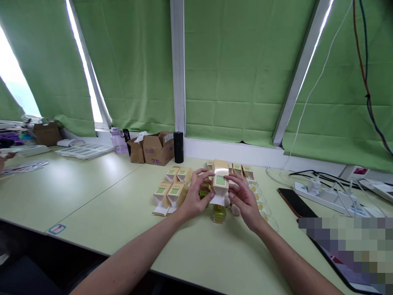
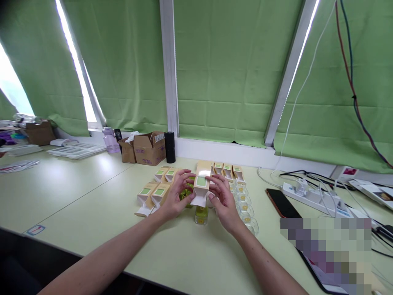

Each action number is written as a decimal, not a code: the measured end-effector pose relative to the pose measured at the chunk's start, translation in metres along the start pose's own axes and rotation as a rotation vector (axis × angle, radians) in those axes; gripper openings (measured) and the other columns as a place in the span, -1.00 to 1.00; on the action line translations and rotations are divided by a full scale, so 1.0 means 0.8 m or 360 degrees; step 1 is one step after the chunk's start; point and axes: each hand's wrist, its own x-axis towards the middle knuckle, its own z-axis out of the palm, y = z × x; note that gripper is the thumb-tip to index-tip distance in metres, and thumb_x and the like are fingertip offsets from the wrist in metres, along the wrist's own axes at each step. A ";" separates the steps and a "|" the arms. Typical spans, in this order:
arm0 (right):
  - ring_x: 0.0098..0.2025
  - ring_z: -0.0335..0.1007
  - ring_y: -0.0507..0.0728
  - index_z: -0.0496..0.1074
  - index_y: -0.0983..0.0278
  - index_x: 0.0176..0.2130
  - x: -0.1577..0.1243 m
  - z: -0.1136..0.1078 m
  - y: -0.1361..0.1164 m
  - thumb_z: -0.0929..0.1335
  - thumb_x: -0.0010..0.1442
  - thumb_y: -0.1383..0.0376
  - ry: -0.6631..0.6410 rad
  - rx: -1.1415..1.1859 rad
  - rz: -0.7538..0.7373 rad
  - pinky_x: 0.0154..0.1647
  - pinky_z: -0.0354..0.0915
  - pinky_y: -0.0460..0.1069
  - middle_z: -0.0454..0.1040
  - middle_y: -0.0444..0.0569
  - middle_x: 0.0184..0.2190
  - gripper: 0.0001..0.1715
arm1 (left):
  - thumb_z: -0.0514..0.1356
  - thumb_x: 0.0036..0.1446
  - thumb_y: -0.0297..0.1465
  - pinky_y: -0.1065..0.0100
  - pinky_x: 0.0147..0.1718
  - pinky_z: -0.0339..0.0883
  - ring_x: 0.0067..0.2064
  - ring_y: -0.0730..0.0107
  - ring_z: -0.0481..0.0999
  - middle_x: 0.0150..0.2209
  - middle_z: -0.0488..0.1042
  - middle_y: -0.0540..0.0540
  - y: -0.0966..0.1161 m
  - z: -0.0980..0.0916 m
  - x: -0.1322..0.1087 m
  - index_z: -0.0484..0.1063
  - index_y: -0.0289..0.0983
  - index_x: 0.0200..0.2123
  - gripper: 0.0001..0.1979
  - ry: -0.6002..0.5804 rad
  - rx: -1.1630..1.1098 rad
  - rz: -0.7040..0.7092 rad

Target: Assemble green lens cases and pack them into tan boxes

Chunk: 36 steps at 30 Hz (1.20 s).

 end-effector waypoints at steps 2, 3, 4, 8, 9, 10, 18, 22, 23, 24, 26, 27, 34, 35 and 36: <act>0.07 0.52 0.25 0.43 -0.01 0.20 -0.001 -0.001 0.001 0.39 0.36 0.07 -0.0019 -0.0005 0.0007 0.13 0.48 0.20 0.12 0.06 0.29 -0.55 | 0.27 0.24 -0.39 0.15 0.00 0.53 0.03 0.22 0.49 0.29 0.08 -0.22 0.001 0.000 0.000 0.37 -0.10 0.19 -0.55 -0.0012 0.0033 -0.0004; 0.07 0.52 0.25 0.43 -0.01 0.21 -0.001 -0.001 0.002 0.39 0.36 0.07 -0.0024 -0.0010 0.0009 0.14 0.48 0.20 0.12 0.06 0.29 -0.55 | 0.27 0.24 -0.41 0.15 0.01 0.53 0.04 0.22 0.49 0.29 0.07 -0.21 0.001 0.001 0.000 0.38 -0.10 0.18 -0.56 -0.0013 0.0041 -0.0004; 0.08 0.52 0.25 0.43 -0.01 0.21 -0.001 -0.001 0.002 0.39 0.36 0.07 -0.0026 -0.0015 0.0009 0.15 0.48 0.21 0.12 0.06 0.30 -0.54 | 0.26 0.24 -0.42 0.15 0.01 0.53 0.04 0.22 0.49 0.29 0.07 -0.21 0.001 0.001 0.000 0.40 -0.10 0.17 -0.57 -0.0011 0.0045 -0.0003; 0.06 0.52 0.23 0.44 0.00 0.21 -0.001 0.000 0.003 0.40 0.35 0.09 -0.0017 -0.0030 -0.0002 0.17 0.47 0.20 0.13 0.06 0.29 -0.54 | 0.27 0.23 -0.44 0.18 -0.02 0.55 0.01 0.25 0.50 0.28 0.09 -0.22 -0.002 0.003 0.000 0.42 -0.12 0.14 -0.59 0.0022 0.0036 -0.0019; 0.05 0.53 0.22 0.44 0.00 0.21 0.000 0.001 0.002 0.40 0.35 0.09 -0.0014 -0.0030 -0.0004 0.17 0.47 0.20 0.14 0.06 0.29 -0.54 | 0.27 0.23 -0.44 0.19 -0.03 0.55 -0.01 0.27 0.51 0.27 0.10 -0.22 -0.003 0.004 0.000 0.43 -0.13 0.14 -0.60 0.0033 0.0032 -0.0026; 0.04 0.53 0.21 0.44 0.00 0.21 0.000 0.001 0.002 0.41 0.34 0.10 -0.0015 -0.0029 -0.0005 0.16 0.47 0.20 0.14 0.06 0.29 -0.54 | 0.27 0.23 -0.44 0.20 -0.04 0.55 -0.02 0.28 0.51 0.26 0.11 -0.22 -0.004 0.005 0.000 0.43 -0.13 0.13 -0.60 0.0045 0.0029 -0.0031; -0.10 0.52 0.10 0.44 0.00 0.21 -0.002 0.004 -0.002 0.41 0.33 0.19 -0.0002 -0.0076 0.0063 0.06 0.50 0.12 0.13 0.06 0.27 -0.53 | 0.32 0.22 -0.40 0.28 -0.11 0.53 -0.08 0.35 0.54 0.18 0.19 -0.17 -0.012 0.008 0.001 0.46 -0.13 0.11 -0.62 0.0102 -0.0042 -0.0114; -0.07 0.53 0.12 0.43 -0.01 0.22 -0.003 0.004 0.000 0.40 0.33 0.20 -0.0029 -0.0087 0.0076 0.03 0.51 0.11 0.13 0.05 0.28 -0.52 | 0.34 0.20 -0.40 0.30 -0.14 0.52 -0.09 0.35 0.54 0.14 0.20 -0.15 -0.015 0.009 0.002 0.47 -0.14 0.08 -0.62 0.0126 -0.0063 -0.0152; -0.07 0.53 0.12 0.42 -0.01 0.22 -0.003 0.004 0.000 0.40 0.34 0.19 -0.0035 -0.0091 0.0075 0.03 0.51 0.11 0.13 0.05 0.27 -0.52 | 0.34 0.20 -0.40 0.31 -0.15 0.52 -0.10 0.35 0.55 0.13 0.20 -0.15 -0.016 0.009 0.002 0.47 -0.14 0.08 -0.63 0.0131 -0.0067 -0.0157; -0.07 0.54 0.12 0.42 -0.01 0.22 -0.003 0.004 0.001 0.40 0.34 0.19 -0.0039 -0.0097 0.0075 0.03 0.52 0.11 0.13 0.05 0.27 -0.52 | 0.34 0.20 -0.39 0.32 -0.17 0.51 -0.12 0.36 0.55 0.12 0.20 -0.15 -0.016 0.010 0.003 0.48 -0.14 0.07 -0.64 0.0136 -0.0070 -0.0161; -0.08 0.54 0.11 0.41 -0.01 0.23 -0.004 0.004 0.001 0.40 0.34 0.19 -0.0041 -0.0116 0.0080 0.02 0.52 0.11 0.13 0.05 0.27 -0.52 | 0.34 0.20 -0.39 0.33 -0.21 0.50 -0.15 0.38 0.55 0.11 0.20 -0.14 -0.017 0.011 0.003 0.48 -0.14 0.06 -0.65 0.0148 -0.0074 -0.0163; -0.09 0.54 0.11 0.41 -0.01 0.23 -0.004 0.003 0.002 0.40 0.34 0.18 -0.0038 -0.0129 0.0082 0.02 0.52 0.11 0.13 0.05 0.27 -0.52 | 0.34 0.20 -0.39 0.33 -0.22 0.50 -0.16 0.39 0.55 0.10 0.20 -0.14 -0.018 0.011 0.003 0.48 -0.14 0.06 -0.65 0.0153 -0.0075 -0.0162; -0.12 0.53 0.09 0.42 -0.01 0.21 -0.004 0.004 0.002 0.42 0.32 0.19 -0.0004 -0.0204 0.0078 0.04 0.52 0.11 0.14 0.04 0.26 -0.52 | 0.32 0.19 -0.44 0.28 -0.15 0.52 -0.16 0.38 0.55 0.08 0.23 -0.13 -0.019 0.013 0.002 0.47 -0.14 0.07 -0.63 0.0154 -0.0087 -0.0150; -0.12 0.54 0.09 0.43 -0.01 0.21 -0.004 0.004 0.001 0.42 0.32 0.19 0.0001 -0.0208 0.0076 0.02 0.53 0.11 0.14 0.04 0.26 -0.52 | 0.32 0.19 -0.44 0.27 -0.15 0.52 -0.16 0.38 0.55 0.08 0.23 -0.13 -0.019 0.014 0.002 0.46 -0.14 0.07 -0.63 0.0150 -0.0087 -0.0148; -0.12 0.54 0.09 0.43 -0.01 0.21 -0.004 0.005 0.001 0.42 0.32 0.19 0.0004 -0.0213 0.0074 0.02 0.53 0.11 0.15 0.04 0.26 -0.52 | 0.32 0.20 -0.43 0.27 -0.15 0.52 -0.16 0.38 0.54 0.08 0.23 -0.13 -0.019 0.014 0.002 0.46 -0.14 0.08 -0.63 0.0147 -0.0087 -0.0145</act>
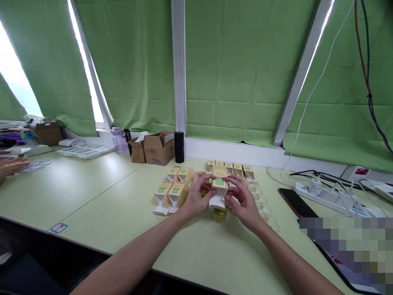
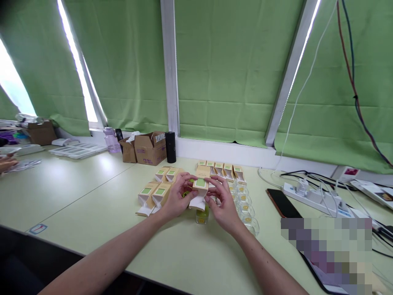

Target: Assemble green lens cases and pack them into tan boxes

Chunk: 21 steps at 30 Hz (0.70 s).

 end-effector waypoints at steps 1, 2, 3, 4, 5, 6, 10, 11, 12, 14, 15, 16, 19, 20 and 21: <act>-0.12 0.54 0.09 0.43 -0.01 0.20 0.000 0.000 0.000 0.42 0.32 0.19 0.0003 -0.0007 -0.0001 0.01 0.54 0.11 0.15 0.05 0.26 -0.52 | 0.32 0.20 -0.43 0.28 -0.15 0.52 -0.15 0.38 0.54 0.08 0.24 -0.13 0.000 0.000 0.000 0.46 -0.14 0.08 -0.63 -0.0003 -0.0001 0.0003; -0.13 0.54 0.09 0.43 -0.01 0.20 0.000 0.000 -0.001 0.42 0.32 0.19 0.0005 -0.0016 -0.0004 0.01 0.54 0.12 0.16 0.05 0.26 -0.52 | 0.32 0.20 -0.43 0.28 -0.14 0.52 -0.15 0.38 0.54 0.07 0.24 -0.13 0.000 0.000 0.000 0.45 -0.14 0.08 -0.63 -0.0006 -0.0002 0.0005; -0.14 0.54 0.09 0.43 -0.01 0.20 0.000 0.000 -0.001 0.42 0.32 0.19 0.0007 -0.0025 -0.0008 0.01 0.54 0.12 0.16 0.05 0.26 -0.52 | 0.31 0.21 -0.43 0.28 -0.14 0.52 -0.15 0.38 0.54 0.07 0.25 -0.13 0.000 0.000 0.000 0.45 -0.14 0.08 -0.63 -0.0008 -0.0002 0.0008; -0.14 0.54 0.08 0.44 -0.01 0.20 0.000 0.000 -0.001 0.42 0.32 0.19 0.0010 -0.0033 -0.0013 0.02 0.54 0.12 0.16 0.05 0.26 -0.53 | 0.31 0.21 -0.44 0.28 -0.14 0.52 -0.15 0.38 0.54 0.07 0.25 -0.13 0.000 0.001 0.000 0.45 -0.14 0.08 -0.63 -0.0010 0.0000 0.0012; -0.14 0.53 0.08 0.44 -0.01 0.20 0.001 0.000 -0.001 0.42 0.32 0.19 0.0018 -0.0037 -0.0019 0.02 0.54 0.11 0.16 0.05 0.26 -0.53 | 0.31 0.21 -0.44 0.27 -0.13 0.52 -0.14 0.37 0.54 0.07 0.25 -0.13 0.000 0.001 0.000 0.45 -0.14 0.08 -0.63 -0.0011 0.0002 0.0016; -0.15 0.53 0.07 0.44 -0.01 0.20 0.001 0.000 -0.001 0.41 0.32 0.19 0.0026 -0.0040 -0.0024 0.01 0.54 0.11 0.15 0.04 0.26 -0.54 | 0.31 0.21 -0.44 0.27 -0.13 0.52 -0.14 0.37 0.54 0.07 0.25 -0.13 0.001 0.001 -0.001 0.45 -0.14 0.08 -0.63 -0.0009 0.0005 0.0020; -0.17 0.52 0.07 0.44 -0.01 0.19 0.000 0.001 0.000 0.41 0.33 0.19 0.0051 -0.0060 -0.0017 -0.03 0.55 0.09 0.16 0.04 0.25 -0.55 | 0.31 0.21 -0.44 0.27 -0.14 0.52 -0.16 0.38 0.54 0.06 0.23 -0.12 0.003 0.001 -0.001 0.44 -0.14 0.07 -0.64 -0.0012 0.0014 0.0030; -0.17 0.52 0.07 0.45 -0.01 0.18 0.000 0.001 0.000 0.41 0.32 0.18 0.0061 -0.0068 -0.0010 -0.04 0.55 0.09 0.17 0.04 0.24 -0.55 | 0.31 0.21 -0.43 0.26 -0.14 0.52 -0.16 0.39 0.54 0.06 0.23 -0.12 0.004 0.001 -0.001 0.44 -0.14 0.07 -0.64 -0.0016 0.0016 0.0032; -0.17 0.52 0.07 0.45 0.00 0.18 0.000 0.002 0.001 0.42 0.32 0.18 0.0073 -0.0075 -0.0002 -0.05 0.56 0.09 0.17 0.05 0.24 -0.56 | 0.31 0.21 -0.43 0.26 -0.13 0.52 -0.17 0.39 0.54 0.06 0.23 -0.12 0.004 0.001 -0.001 0.44 -0.14 0.07 -0.64 -0.0020 0.0017 0.0035; -0.17 0.52 0.07 0.46 0.01 0.17 0.000 0.003 0.000 0.42 0.32 0.17 0.0096 -0.0082 0.0013 -0.08 0.56 0.08 0.18 0.05 0.24 -0.57 | 0.32 0.22 -0.41 0.26 -0.13 0.52 -0.17 0.39 0.54 0.06 0.22 -0.12 0.005 0.001 -0.001 0.44 -0.14 0.08 -0.64 -0.0028 0.0021 0.0038; -0.17 0.52 0.07 0.46 0.01 0.16 0.000 0.003 0.000 0.41 0.33 0.17 0.0106 -0.0086 0.0016 -0.08 0.56 0.08 0.18 0.05 0.23 -0.58 | 0.32 0.22 -0.41 0.26 -0.13 0.52 -0.16 0.39 0.54 0.06 0.22 -0.12 0.006 0.001 -0.001 0.44 -0.14 0.08 -0.64 -0.0031 0.0022 0.0038; -0.17 0.52 0.07 0.46 0.02 0.16 0.000 0.004 0.000 0.41 0.33 0.16 0.0115 -0.0093 0.0015 -0.08 0.56 0.07 0.19 0.05 0.23 -0.59 | 0.32 0.22 -0.40 0.26 -0.14 0.52 -0.16 0.38 0.54 0.06 0.22 -0.12 0.006 0.001 -0.001 0.44 -0.14 0.08 -0.64 -0.0033 0.0023 0.0037; -0.18 0.53 0.07 0.47 0.04 0.15 -0.001 0.006 0.001 0.41 0.33 0.16 0.0147 -0.0122 0.0006 -0.06 0.56 0.08 0.20 0.05 0.23 -0.60 | 0.31 0.23 -0.38 0.27 -0.15 0.52 -0.17 0.38 0.53 0.05 0.22 -0.12 0.005 0.001 -0.002 0.44 -0.13 0.09 -0.64 -0.0040 0.0035 0.0041; -0.18 0.53 0.06 0.47 0.04 0.14 -0.001 0.006 0.001 0.40 0.33 0.16 0.0155 -0.0130 0.0008 -0.06 0.56 0.07 0.20 0.05 0.23 -0.61 | 0.31 0.23 -0.39 0.28 -0.16 0.52 -0.17 0.39 0.53 0.06 0.21 -0.12 0.004 0.001 -0.002 0.43 -0.13 0.09 -0.64 -0.0044 0.0041 0.0046; -0.18 0.53 0.06 0.47 0.04 0.14 -0.001 0.007 0.002 0.40 0.33 0.16 0.0163 -0.0134 0.0009 -0.08 0.57 0.07 0.20 0.06 0.23 -0.61 | 0.31 0.23 -0.39 0.28 -0.16 0.52 -0.17 0.40 0.52 0.06 0.21 -0.12 0.003 0.001 -0.002 0.43 -0.13 0.08 -0.65 -0.0048 0.0045 0.0053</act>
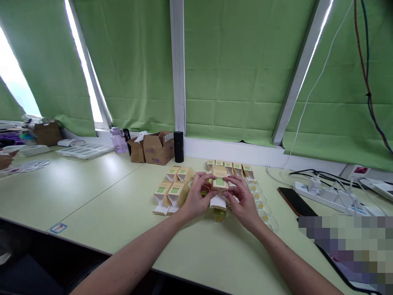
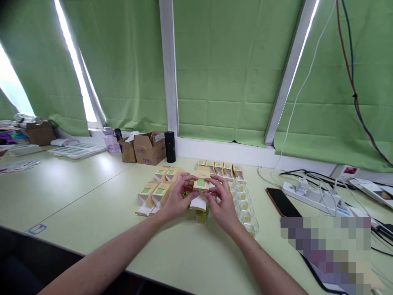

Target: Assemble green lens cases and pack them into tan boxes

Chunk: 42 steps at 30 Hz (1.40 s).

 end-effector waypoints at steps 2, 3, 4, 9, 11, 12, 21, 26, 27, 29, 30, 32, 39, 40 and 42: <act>-0.19 0.54 0.07 0.47 0.05 0.14 0.000 0.001 0.002 0.38 0.34 0.16 0.0018 -0.0004 -0.0002 -0.11 0.58 0.06 0.21 0.06 0.22 -0.62 | 0.30 0.24 -0.40 0.27 -0.15 0.52 -0.18 0.41 0.52 0.06 0.21 -0.12 -0.002 0.000 0.000 0.43 -0.13 0.08 -0.65 -0.0007 0.0006 0.0013; -0.19 0.54 0.07 0.48 0.05 0.13 0.000 0.001 0.002 0.38 0.35 0.17 0.0026 -0.0007 -0.0006 -0.13 0.59 0.06 0.21 0.06 0.21 -0.63 | 0.30 0.24 -0.40 0.27 -0.14 0.53 -0.17 0.41 0.52 0.06 0.21 -0.12 -0.002 0.000 0.000 0.43 -0.13 0.08 -0.66 -0.0007 0.0009 0.0017; -0.19 0.54 0.08 0.48 0.05 0.13 0.000 0.002 0.003 0.38 0.35 0.17 0.0033 -0.0011 -0.0013 -0.14 0.59 0.07 0.22 0.06 0.20 -0.64 | 0.29 0.24 -0.40 0.27 -0.14 0.53 -0.17 0.40 0.52 0.06 0.21 -0.12 -0.002 0.000 0.000 0.43 -0.14 0.08 -0.66 -0.0005 0.0011 0.0019; -0.20 0.55 0.09 0.48 0.05 0.13 0.000 0.002 0.006 0.36 0.35 0.20 0.0043 -0.0038 -0.0034 -0.13 0.59 0.09 0.22 0.07 0.19 -0.64 | 0.29 0.25 -0.37 0.27 -0.14 0.52 -0.18 0.40 0.51 0.06 0.20 -0.12 0.000 0.001 0.000 0.42 -0.13 0.09 -0.65 -0.0011 0.0002 0.0004; -0.19 0.55 0.09 0.48 0.05 0.13 0.000 0.002 0.006 0.36 0.35 0.21 0.0048 -0.0041 -0.0035 -0.13 0.59 0.09 0.22 0.07 0.20 -0.64 | 0.29 0.26 -0.34 0.27 -0.14 0.51 -0.17 0.39 0.51 0.07 0.19 -0.13 0.002 0.001 -0.001 0.41 -0.12 0.11 -0.64 -0.0024 0.0002 -0.0004; -0.19 0.55 0.09 0.48 0.05 0.13 0.000 0.002 0.006 0.36 0.35 0.21 0.0051 -0.0039 -0.0035 -0.14 0.58 0.08 0.22 0.07 0.20 -0.64 | 0.30 0.26 -0.32 0.26 -0.13 0.51 -0.15 0.38 0.50 0.08 0.18 -0.14 0.003 0.000 -0.001 0.41 -0.12 0.12 -0.63 -0.0034 0.0000 -0.0003; -0.22 0.56 0.06 0.46 0.07 0.15 0.004 -0.005 0.005 0.39 0.34 0.18 0.0110 -0.0017 0.0004 -0.15 0.55 0.06 0.20 0.09 0.23 -0.61 | 0.26 0.21 0.07 0.02 0.14 0.41 0.10 0.08 0.40 0.25 0.05 -0.23 0.011 -0.013 -0.004 0.17 -0.03 0.41 -0.21 -0.0374 -0.0116 0.0023; -0.25 0.54 0.06 0.47 0.09 0.15 0.005 -0.004 0.005 0.38 0.34 0.17 0.0144 -0.0035 0.0001 -0.19 0.55 0.05 0.21 0.12 0.23 -0.61 | 0.41 0.05 0.05 -0.08 0.22 0.31 0.20 -0.02 0.32 0.30 0.00 -0.23 0.011 -0.011 -0.004 0.04 0.02 0.46 0.00 -0.0443 -0.0050 -0.0003; -0.25 0.54 0.06 0.47 0.09 0.15 0.004 -0.004 0.005 0.38 0.35 0.16 0.0145 -0.0037 0.0001 -0.20 0.55 0.05 0.21 0.12 0.23 -0.61 | 0.42 0.05 0.03 -0.09 0.23 0.30 0.20 -0.02 0.31 0.30 0.00 -0.23 0.011 -0.010 -0.005 0.03 0.02 0.46 0.01 -0.0438 -0.0044 -0.0001; -0.24 0.54 0.06 0.47 0.08 0.15 0.004 -0.004 0.005 0.38 0.34 0.16 0.0138 -0.0038 -0.0001 -0.20 0.55 0.05 0.21 0.11 0.23 -0.61 | 0.39 0.10 0.00 -0.07 0.21 0.32 0.18 0.01 0.33 0.30 0.00 -0.23 0.010 -0.009 -0.005 0.04 0.02 0.45 -0.05 -0.0411 -0.0046 0.0002; -0.23 0.55 0.06 0.47 0.08 0.15 0.004 -0.004 0.005 0.39 0.34 0.16 0.0132 -0.0038 -0.0002 -0.19 0.56 0.05 0.21 0.10 0.22 -0.61 | 0.37 0.14 -0.01 -0.04 0.19 0.34 0.16 0.03 0.34 0.29 0.01 -0.23 0.010 -0.008 -0.005 0.06 0.01 0.45 -0.10 -0.0393 -0.0052 0.0003; -0.21 0.55 0.08 0.47 0.07 0.15 0.003 -0.003 0.005 0.39 0.34 0.16 0.0118 -0.0035 -0.0003 -0.17 0.56 0.06 0.21 0.09 0.22 -0.61 | 0.32 0.20 -0.02 0.01 0.14 0.38 0.13 0.07 0.37 0.27 0.05 -0.24 0.008 -0.008 -0.006 0.10 0.00 0.43 -0.18 -0.0357 -0.0067 0.0001; -0.20 0.54 0.07 0.47 0.07 0.16 0.002 -0.002 -0.002 0.40 0.35 0.12 0.0071 -0.0041 -0.0045 -0.08 0.57 0.10 0.22 0.08 0.20 -0.59 | 0.29 0.24 -0.04 0.09 0.10 0.39 0.08 0.11 0.40 0.23 0.16 -0.25 0.006 -0.008 -0.005 0.19 -0.07 0.37 -0.29 -0.0280 -0.0109 -0.0028; -0.20 0.54 0.07 0.47 0.07 0.16 0.002 -0.002 -0.003 0.39 0.35 0.12 0.0061 -0.0050 -0.0051 -0.07 0.57 0.10 0.22 0.08 0.20 -0.59 | 0.29 0.25 -0.04 0.10 0.09 0.39 0.07 0.12 0.40 0.22 0.17 -0.25 0.007 -0.008 -0.005 0.20 -0.08 0.36 -0.30 -0.0265 -0.0109 -0.0025; -0.18 0.53 0.08 0.46 0.06 0.17 0.001 -0.003 -0.005 0.37 0.37 0.10 0.0042 -0.0069 -0.0058 -0.07 0.56 0.10 0.21 0.08 0.20 -0.59 | 0.28 0.26 -0.05 0.11 0.08 0.39 0.05 0.14 0.40 0.22 0.17 -0.24 0.007 -0.008 -0.004 0.21 -0.09 0.35 -0.33 -0.0246 -0.0108 -0.0022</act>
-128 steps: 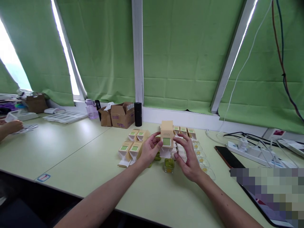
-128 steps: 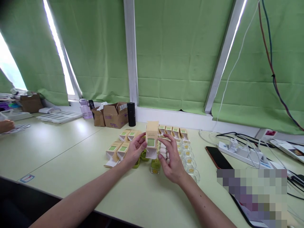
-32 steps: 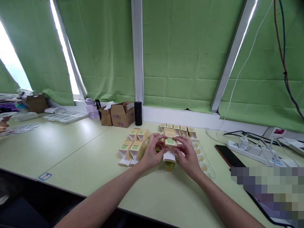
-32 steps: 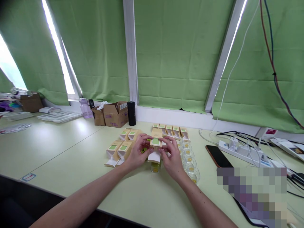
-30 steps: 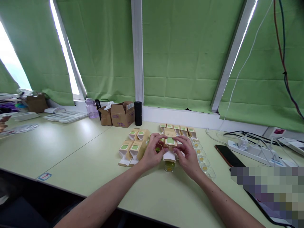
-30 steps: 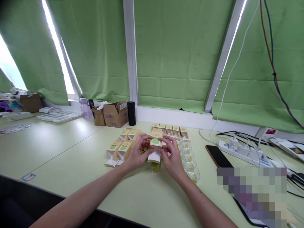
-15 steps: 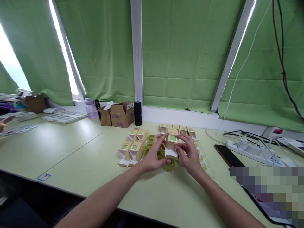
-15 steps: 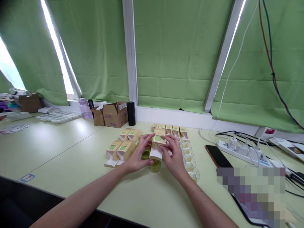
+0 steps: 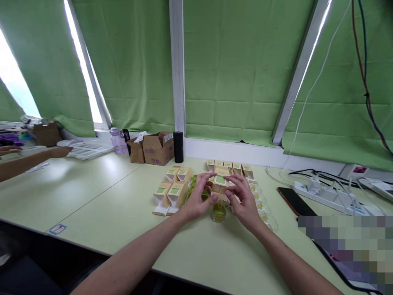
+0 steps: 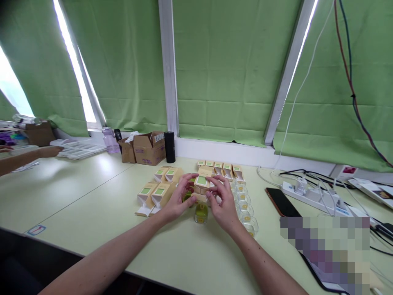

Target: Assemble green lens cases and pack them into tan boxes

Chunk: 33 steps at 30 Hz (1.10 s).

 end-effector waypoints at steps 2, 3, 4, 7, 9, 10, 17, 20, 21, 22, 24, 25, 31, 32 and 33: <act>-0.18 0.52 0.08 0.46 0.05 0.18 0.000 -0.001 -0.002 0.35 0.39 0.09 -0.0018 -0.0008 -0.0008 -0.07 0.55 0.09 0.21 0.08 0.19 -0.60 | 0.28 0.26 -0.05 0.14 0.06 0.39 0.04 0.15 0.40 0.22 0.17 -0.25 -0.001 0.000 0.000 0.22 -0.10 0.34 -0.34 0.0010 -0.0006 -0.0004; -0.18 0.51 0.08 0.46 0.05 0.18 -0.001 -0.002 -0.003 0.35 0.40 0.09 -0.0026 -0.0007 -0.0012 -0.07 0.55 0.09 0.21 0.07 0.19 -0.60 | 0.27 0.26 -0.06 0.15 0.06 0.39 0.04 0.15 0.41 0.23 0.17 -0.25 -0.001 0.000 0.000 0.22 -0.11 0.33 -0.35 0.0011 -0.0011 -0.0007; -0.19 0.51 0.07 0.46 0.05 0.18 -0.001 -0.002 -0.003 0.34 0.40 0.09 -0.0036 -0.0003 -0.0015 -0.08 0.55 0.08 0.21 0.07 0.19 -0.60 | 0.27 0.27 -0.06 0.15 0.05 0.39 0.04 0.15 0.40 0.23 0.17 -0.25 -0.002 -0.001 0.000 0.23 -0.11 0.32 -0.36 0.0015 -0.0014 -0.0008; -0.20 0.50 0.07 0.46 0.04 0.18 -0.001 -0.002 -0.005 0.33 0.41 0.10 -0.0061 0.0009 -0.0019 -0.12 0.55 0.07 0.20 0.07 0.19 -0.61 | 0.26 0.28 -0.07 0.17 0.03 0.40 0.06 0.13 0.40 0.24 0.19 -0.25 -0.002 -0.001 0.000 0.24 -0.12 0.30 -0.39 0.0038 -0.0021 -0.0016; -0.18 0.50 0.08 0.47 0.03 0.18 -0.002 -0.002 -0.006 0.33 0.41 0.10 -0.0067 0.0016 -0.0026 -0.12 0.55 0.06 0.20 0.06 0.19 -0.61 | 0.26 0.28 -0.07 0.18 0.01 0.41 0.05 0.14 0.40 0.21 0.21 -0.25 -0.001 -0.001 0.000 0.25 -0.13 0.28 -0.41 0.0057 -0.0031 -0.0021; -0.16 0.50 0.09 0.47 0.02 0.18 -0.002 -0.001 -0.007 0.33 0.40 0.10 -0.0066 0.0017 -0.0031 -0.12 0.55 0.07 0.20 0.06 0.19 -0.61 | 0.26 0.28 -0.07 0.19 -0.01 0.41 0.04 0.15 0.40 0.20 0.23 -0.24 0.000 -0.001 0.000 0.26 -0.13 0.26 -0.43 0.0067 -0.0037 -0.0022; -0.07 0.50 0.13 0.47 0.00 0.19 -0.004 0.000 -0.006 0.33 0.41 0.09 -0.0085 0.0006 -0.0045 -0.05 0.55 0.08 0.22 0.05 0.18 -0.61 | 0.25 0.30 -0.11 0.20 -0.04 0.41 0.01 0.18 0.43 0.07 0.34 -0.21 0.005 0.000 0.001 0.27 -0.14 0.21 -0.50 0.0083 -0.0067 -0.0044; -0.04 0.49 0.15 0.47 0.00 0.18 -0.004 0.000 -0.005 0.33 0.42 0.09 -0.0099 0.0004 -0.0060 -0.01 0.54 0.09 0.23 0.05 0.18 -0.61 | 0.25 0.30 -0.11 0.22 -0.04 0.41 -0.01 0.20 0.44 0.07 0.34 -0.20 0.004 0.001 0.001 0.27 -0.14 0.19 -0.51 0.0100 -0.0057 -0.0045; -0.04 0.49 0.15 0.47 0.00 0.18 -0.004 0.000 -0.004 0.33 0.42 0.09 -0.0102 0.0004 -0.0063 0.00 0.53 0.10 0.24 0.05 0.18 -0.62 | 0.25 0.30 -0.10 0.22 -0.04 0.41 -0.01 0.21 0.44 0.07 0.33 -0.20 0.004 0.001 0.001 0.27 -0.14 0.18 -0.51 0.0104 -0.0053 -0.0044; -0.04 0.49 0.15 0.47 -0.01 0.18 -0.004 0.000 -0.004 0.32 0.42 0.09 -0.0103 0.0004 -0.0065 0.00 0.53 0.10 0.24 0.04 0.18 -0.62 | 0.25 0.29 -0.10 0.22 -0.04 0.41 -0.01 0.21 0.44 0.08 0.33 -0.20 0.004 0.001 0.001 0.27 -0.14 0.18 -0.52 0.0109 -0.0051 -0.0042; -0.05 0.49 0.14 0.47 -0.01 0.18 -0.004 0.001 -0.005 0.32 0.42 0.09 -0.0104 0.0005 -0.0071 0.02 0.52 0.11 0.24 0.04 0.18 -0.62 | 0.25 0.29 -0.09 0.22 -0.04 0.41 -0.02 0.21 0.44 0.08 0.33 -0.20 0.004 0.001 0.001 0.28 -0.14 0.16 -0.53 0.0120 -0.0049 -0.0035; -0.06 0.50 0.13 0.46 -0.01 0.19 -0.004 0.001 -0.005 0.32 0.42 0.09 -0.0107 0.0006 -0.0073 0.03 0.52 0.11 0.23 0.04 0.18 -0.62 | 0.25 0.29 -0.09 0.22 -0.04 0.41 -0.02 0.22 0.44 0.08 0.32 -0.20 0.005 0.002 0.002 0.28 -0.14 0.15 -0.53 0.0125 -0.0047 -0.0033; -0.01 0.49 0.15 0.47 0.01 0.19 -0.005 0.000 -0.004 0.33 0.42 0.09 -0.0108 -0.0007 -0.0087 0.07 0.50 0.11 0.23 0.05 0.18 -0.61 | 0.25 0.30 -0.10 0.22 -0.05 0.40 -0.03 0.23 0.43 0.11 0.28 -0.20 0.007 0.002 0.002 0.29 -0.15 0.13 -0.56 0.0150 -0.0038 -0.0016; 0.00 0.49 0.16 0.47 0.01 0.19 -0.005 0.000 -0.004 0.33 0.42 0.08 -0.0107 -0.0012 -0.0090 0.07 0.51 0.11 0.22 0.06 0.19 -0.60 | 0.25 0.30 -0.11 0.23 -0.05 0.39 -0.03 0.23 0.42 0.11 0.28 -0.20 0.007 0.002 0.002 0.29 -0.15 0.13 -0.56 0.0151 -0.0036 -0.0018; 0.00 0.49 0.16 0.46 0.02 0.20 -0.005 0.000 -0.003 0.33 0.41 0.08 -0.0108 -0.0016 -0.0095 0.07 0.51 0.11 0.22 0.06 0.19 -0.59 | 0.24 0.30 -0.11 0.23 -0.06 0.39 -0.03 0.23 0.42 0.11 0.28 -0.20 0.007 0.002 0.002 0.28 -0.16 0.13 -0.56 0.0149 -0.0033 -0.0023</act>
